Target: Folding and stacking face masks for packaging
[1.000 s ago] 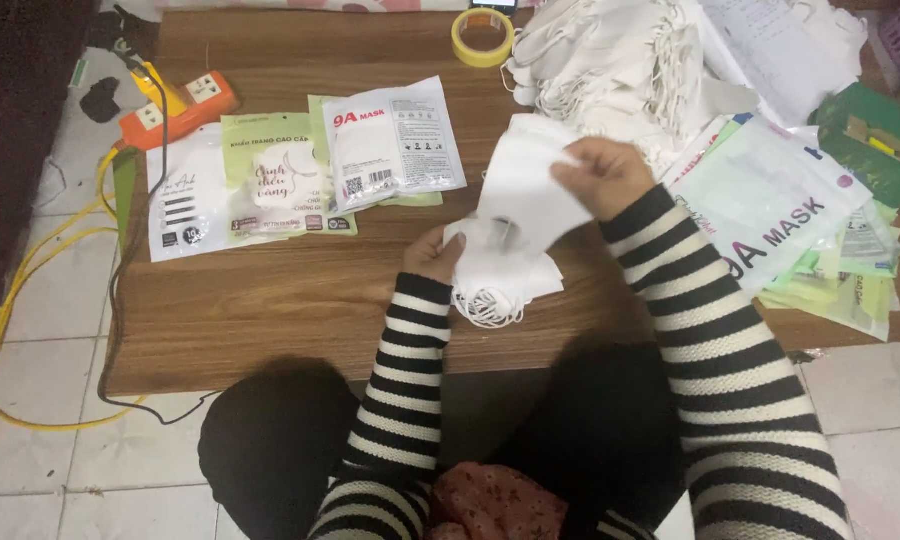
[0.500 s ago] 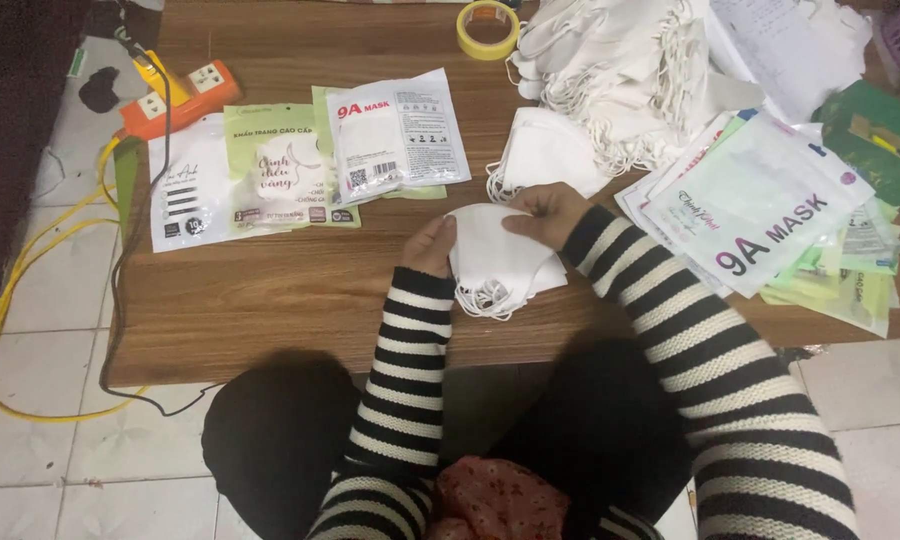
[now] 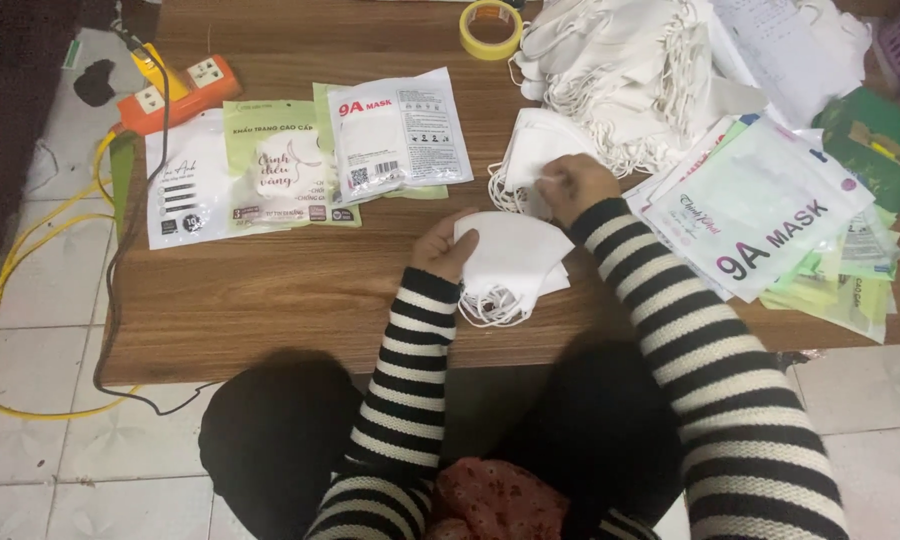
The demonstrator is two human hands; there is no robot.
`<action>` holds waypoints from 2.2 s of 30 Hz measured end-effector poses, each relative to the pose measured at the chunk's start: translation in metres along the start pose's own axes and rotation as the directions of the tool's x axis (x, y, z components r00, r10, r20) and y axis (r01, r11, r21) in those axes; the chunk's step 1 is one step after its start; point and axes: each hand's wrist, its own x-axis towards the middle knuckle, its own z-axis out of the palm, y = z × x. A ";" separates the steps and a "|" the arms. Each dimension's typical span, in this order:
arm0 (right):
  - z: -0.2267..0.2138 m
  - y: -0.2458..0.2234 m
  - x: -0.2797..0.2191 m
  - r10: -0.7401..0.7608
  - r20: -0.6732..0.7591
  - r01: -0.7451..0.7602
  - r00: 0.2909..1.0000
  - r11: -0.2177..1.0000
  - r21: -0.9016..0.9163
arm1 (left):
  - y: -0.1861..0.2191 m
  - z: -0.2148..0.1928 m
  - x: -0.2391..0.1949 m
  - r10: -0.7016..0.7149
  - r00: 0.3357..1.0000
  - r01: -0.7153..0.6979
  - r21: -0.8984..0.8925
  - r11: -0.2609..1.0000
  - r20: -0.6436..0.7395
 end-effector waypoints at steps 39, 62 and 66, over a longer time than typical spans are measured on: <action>0.008 0.017 0.028 0.138 0.025 -0.104 0.990 0.843 -0.528 | -0.037 -0.003 0.018 0.029 0.997 -0.036 0.092 0.995 0.076; -0.027 0.014 0.016 0.109 -0.105 -0.120 0.989 0.987 -0.103 | -0.014 0.003 0.003 0.112 0.993 -0.119 0.160 0.980 0.047; -0.039 0.020 0.009 0.037 -0.197 0.048 0.980 0.911 0.409 | -0.028 -0.003 0.009 0.063 0.994 -0.089 0.308 0.947 0.093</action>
